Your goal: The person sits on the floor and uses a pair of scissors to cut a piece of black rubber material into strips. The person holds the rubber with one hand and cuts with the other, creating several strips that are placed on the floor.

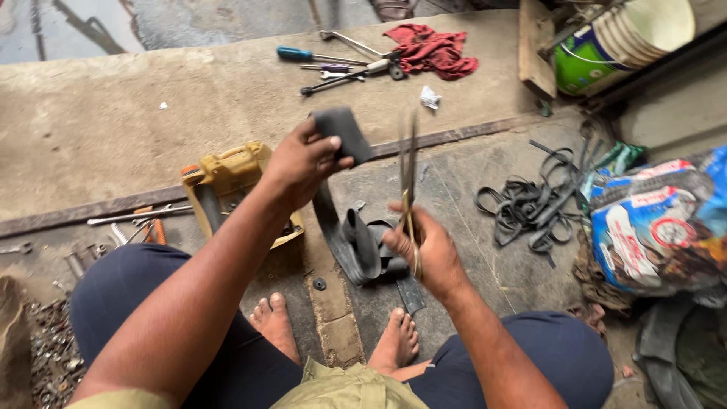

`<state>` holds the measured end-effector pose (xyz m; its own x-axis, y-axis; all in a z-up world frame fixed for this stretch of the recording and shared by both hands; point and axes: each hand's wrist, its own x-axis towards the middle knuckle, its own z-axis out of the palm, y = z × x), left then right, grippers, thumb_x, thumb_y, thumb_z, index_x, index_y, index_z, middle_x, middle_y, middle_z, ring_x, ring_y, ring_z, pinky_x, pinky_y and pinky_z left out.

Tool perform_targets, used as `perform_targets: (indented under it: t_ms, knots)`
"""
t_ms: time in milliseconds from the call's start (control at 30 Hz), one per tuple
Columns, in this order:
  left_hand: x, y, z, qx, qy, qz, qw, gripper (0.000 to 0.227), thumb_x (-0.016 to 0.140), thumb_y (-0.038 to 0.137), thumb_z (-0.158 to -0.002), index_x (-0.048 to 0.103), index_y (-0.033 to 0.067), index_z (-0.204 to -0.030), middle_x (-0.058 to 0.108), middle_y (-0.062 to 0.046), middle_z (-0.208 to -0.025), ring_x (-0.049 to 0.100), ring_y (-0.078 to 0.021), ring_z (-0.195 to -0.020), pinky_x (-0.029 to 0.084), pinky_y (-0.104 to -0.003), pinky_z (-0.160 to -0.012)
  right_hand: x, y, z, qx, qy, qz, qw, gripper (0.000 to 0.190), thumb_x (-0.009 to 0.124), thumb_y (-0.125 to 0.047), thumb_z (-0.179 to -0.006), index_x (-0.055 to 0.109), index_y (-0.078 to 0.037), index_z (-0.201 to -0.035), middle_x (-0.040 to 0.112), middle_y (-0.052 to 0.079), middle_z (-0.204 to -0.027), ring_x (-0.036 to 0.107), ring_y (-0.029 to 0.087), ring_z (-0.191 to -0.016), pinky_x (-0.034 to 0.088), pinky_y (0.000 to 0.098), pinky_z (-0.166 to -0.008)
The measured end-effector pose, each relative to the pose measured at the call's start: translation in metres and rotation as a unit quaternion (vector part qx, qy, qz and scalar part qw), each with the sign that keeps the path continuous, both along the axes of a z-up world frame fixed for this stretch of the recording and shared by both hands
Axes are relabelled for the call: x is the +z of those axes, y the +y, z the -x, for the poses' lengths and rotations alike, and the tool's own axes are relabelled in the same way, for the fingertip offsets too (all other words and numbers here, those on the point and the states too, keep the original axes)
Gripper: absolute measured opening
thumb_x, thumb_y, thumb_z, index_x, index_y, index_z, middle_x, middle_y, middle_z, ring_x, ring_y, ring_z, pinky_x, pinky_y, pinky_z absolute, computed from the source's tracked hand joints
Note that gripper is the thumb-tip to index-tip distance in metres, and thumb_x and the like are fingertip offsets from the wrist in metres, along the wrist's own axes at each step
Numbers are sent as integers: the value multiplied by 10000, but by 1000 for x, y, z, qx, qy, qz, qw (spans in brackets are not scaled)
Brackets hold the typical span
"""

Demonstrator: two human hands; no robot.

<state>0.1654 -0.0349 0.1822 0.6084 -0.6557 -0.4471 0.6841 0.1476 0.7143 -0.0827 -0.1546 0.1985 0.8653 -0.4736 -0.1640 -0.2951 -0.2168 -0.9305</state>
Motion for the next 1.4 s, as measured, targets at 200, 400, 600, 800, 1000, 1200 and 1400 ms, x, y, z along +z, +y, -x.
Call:
perform_targets:
  t_ms: [200,400,600,800,1000,1200,1400]
  knots:
    - [9,5,-31,-4,-102,55,993,464,687,-12,-929,594,47,-1380,663,-132,-1169,643,-201,-934,553,-338,-724,-19,16,-10,23,65,-99,993,640,837,-456,-783,668,-54,-1251,681,12,-818,676,110,-720,597,276,-663]
    - [12,16,-32,-42,-108,46,992,517,674,-37,-879,575,59,-1377,653,-122,-1171,691,-183,-940,641,-332,-794,-26,29,-13,67,71,-140,985,700,836,-483,-763,653,-78,-1304,672,-9,-824,698,91,-743,603,261,-645]
    - [14,18,-18,-116,-140,-49,982,522,672,-20,-879,558,9,-1388,653,-170,-1162,705,-184,-860,640,-305,-716,-27,41,-20,44,89,-49,994,697,835,-493,-766,664,-90,-1309,668,-4,-759,667,67,-686,583,239,-581]
    - [1,18,-14,-115,-118,-56,985,448,704,16,-878,620,-29,-1316,710,-158,-1088,737,-182,-851,666,-303,-746,-21,46,-25,22,137,-24,990,580,847,-400,-775,682,-88,-1235,681,-4,-693,673,56,-625,584,235,-550]
    - [-10,16,-13,-112,-101,-9,988,423,702,-11,-874,634,-32,-1290,728,-128,-1073,750,-185,-871,675,-314,-773,-22,47,-26,6,162,-36,986,459,845,-329,-799,694,-71,-1147,674,-6,-673,658,50,-578,577,236,-535]
    - [-7,14,-12,-136,-63,-7,989,476,695,-27,-859,618,39,-1323,680,-95,-1053,723,-179,-921,684,-319,-798,-27,44,-22,5,131,-34,991,448,847,-320,-815,694,-58,-1144,659,-3,-685,628,53,-580,540,235,-527]
    - [-7,11,-9,-125,-70,19,990,482,688,-37,-858,620,33,-1329,691,-102,-1043,723,-172,-879,673,-320,-791,-27,45,-22,15,117,-27,993,489,836,-343,-822,675,-81,-1203,658,-19,-711,632,40,-623,537,224,-541]
